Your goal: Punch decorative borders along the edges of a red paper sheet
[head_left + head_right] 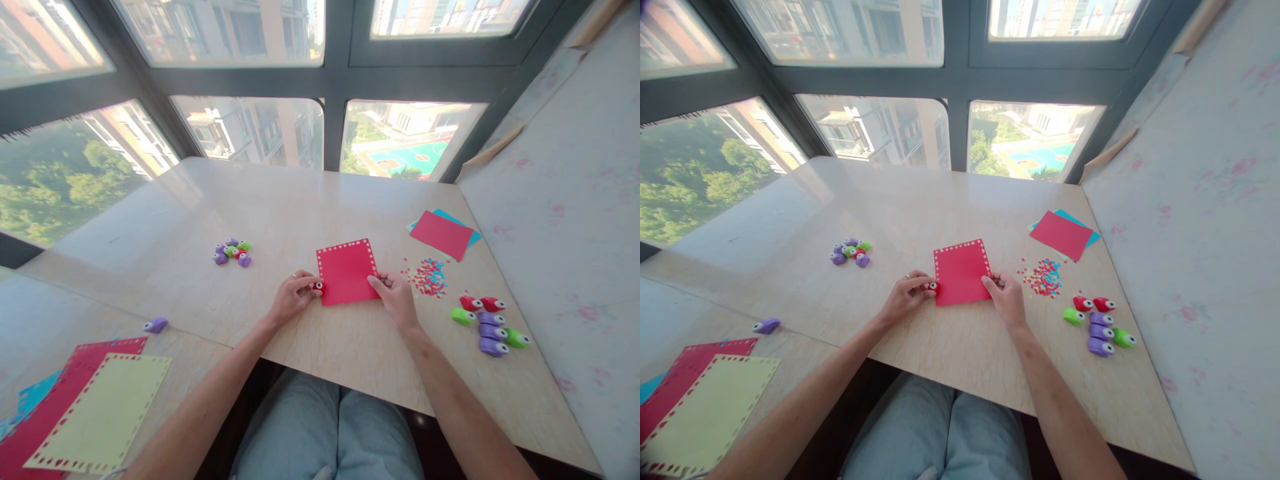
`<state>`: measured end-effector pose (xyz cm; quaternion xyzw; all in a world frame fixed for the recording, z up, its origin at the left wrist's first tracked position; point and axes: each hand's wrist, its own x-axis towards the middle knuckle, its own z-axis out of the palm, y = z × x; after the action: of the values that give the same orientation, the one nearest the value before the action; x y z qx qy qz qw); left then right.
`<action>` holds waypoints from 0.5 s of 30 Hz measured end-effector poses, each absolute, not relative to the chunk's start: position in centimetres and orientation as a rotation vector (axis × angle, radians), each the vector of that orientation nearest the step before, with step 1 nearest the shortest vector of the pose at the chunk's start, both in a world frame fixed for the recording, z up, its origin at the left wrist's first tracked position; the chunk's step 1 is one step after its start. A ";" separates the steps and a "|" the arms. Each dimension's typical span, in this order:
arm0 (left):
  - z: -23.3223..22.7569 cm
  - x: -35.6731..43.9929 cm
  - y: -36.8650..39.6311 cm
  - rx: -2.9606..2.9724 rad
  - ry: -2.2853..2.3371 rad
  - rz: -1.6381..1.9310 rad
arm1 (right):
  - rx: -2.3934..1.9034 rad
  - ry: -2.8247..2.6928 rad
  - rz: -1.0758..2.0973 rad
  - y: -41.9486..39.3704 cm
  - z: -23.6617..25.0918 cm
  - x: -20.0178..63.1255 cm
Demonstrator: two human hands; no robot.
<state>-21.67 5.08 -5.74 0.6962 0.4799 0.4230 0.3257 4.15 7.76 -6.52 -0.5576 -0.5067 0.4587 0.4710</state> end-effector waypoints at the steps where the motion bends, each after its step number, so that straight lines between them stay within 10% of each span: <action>1: -5.8 -21.7 5.1 1.823 1.256 1.104 | -1.368 -1.254 1.122 7.8 -6.5 4.1; 15: -6.1 -21.3 5.3 1.812 1.267 1.123 | -1.398 -1.248 1.066 8.0 -7.1 3.5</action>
<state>-21.28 5.27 -6.06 0.6912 0.4830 0.4284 0.3247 3.51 8.04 -7.05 -0.5713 -0.5100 0.4355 0.4731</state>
